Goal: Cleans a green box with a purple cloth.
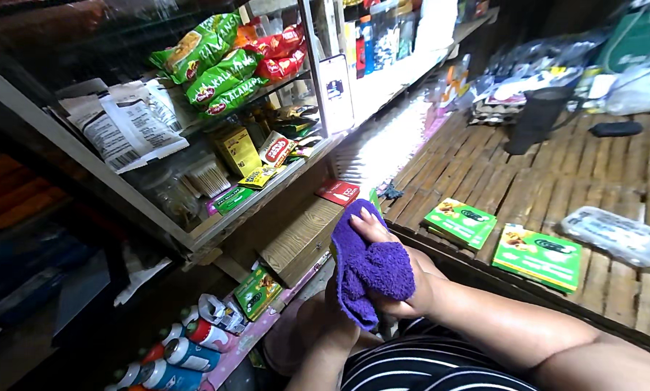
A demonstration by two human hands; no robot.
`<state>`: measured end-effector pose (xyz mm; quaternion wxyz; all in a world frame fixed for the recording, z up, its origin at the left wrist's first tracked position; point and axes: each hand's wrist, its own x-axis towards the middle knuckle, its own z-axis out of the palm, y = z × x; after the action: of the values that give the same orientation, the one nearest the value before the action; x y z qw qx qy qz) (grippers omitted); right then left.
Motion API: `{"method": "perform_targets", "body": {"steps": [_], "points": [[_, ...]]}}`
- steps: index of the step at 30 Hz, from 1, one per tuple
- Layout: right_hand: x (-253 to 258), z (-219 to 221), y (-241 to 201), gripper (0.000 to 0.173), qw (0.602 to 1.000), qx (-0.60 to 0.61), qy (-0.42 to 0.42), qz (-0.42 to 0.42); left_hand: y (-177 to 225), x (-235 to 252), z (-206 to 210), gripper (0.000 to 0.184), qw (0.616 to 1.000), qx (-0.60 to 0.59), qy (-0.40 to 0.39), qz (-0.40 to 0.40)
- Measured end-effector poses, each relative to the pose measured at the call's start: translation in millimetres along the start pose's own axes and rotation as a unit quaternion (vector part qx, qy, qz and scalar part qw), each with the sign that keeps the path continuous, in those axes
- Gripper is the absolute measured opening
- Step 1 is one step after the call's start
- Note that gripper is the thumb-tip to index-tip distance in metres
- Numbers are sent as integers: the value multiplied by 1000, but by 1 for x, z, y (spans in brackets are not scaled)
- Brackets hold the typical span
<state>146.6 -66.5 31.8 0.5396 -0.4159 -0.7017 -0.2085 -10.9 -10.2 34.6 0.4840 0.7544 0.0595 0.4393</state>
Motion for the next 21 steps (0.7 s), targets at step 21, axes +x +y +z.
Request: {"method": "perform_targets", "body": {"steps": [21], "points": [[-4, 0, 33, 59, 989, 59, 89, 106, -16, 3, -1, 53, 971, -230, 66, 20]]}}
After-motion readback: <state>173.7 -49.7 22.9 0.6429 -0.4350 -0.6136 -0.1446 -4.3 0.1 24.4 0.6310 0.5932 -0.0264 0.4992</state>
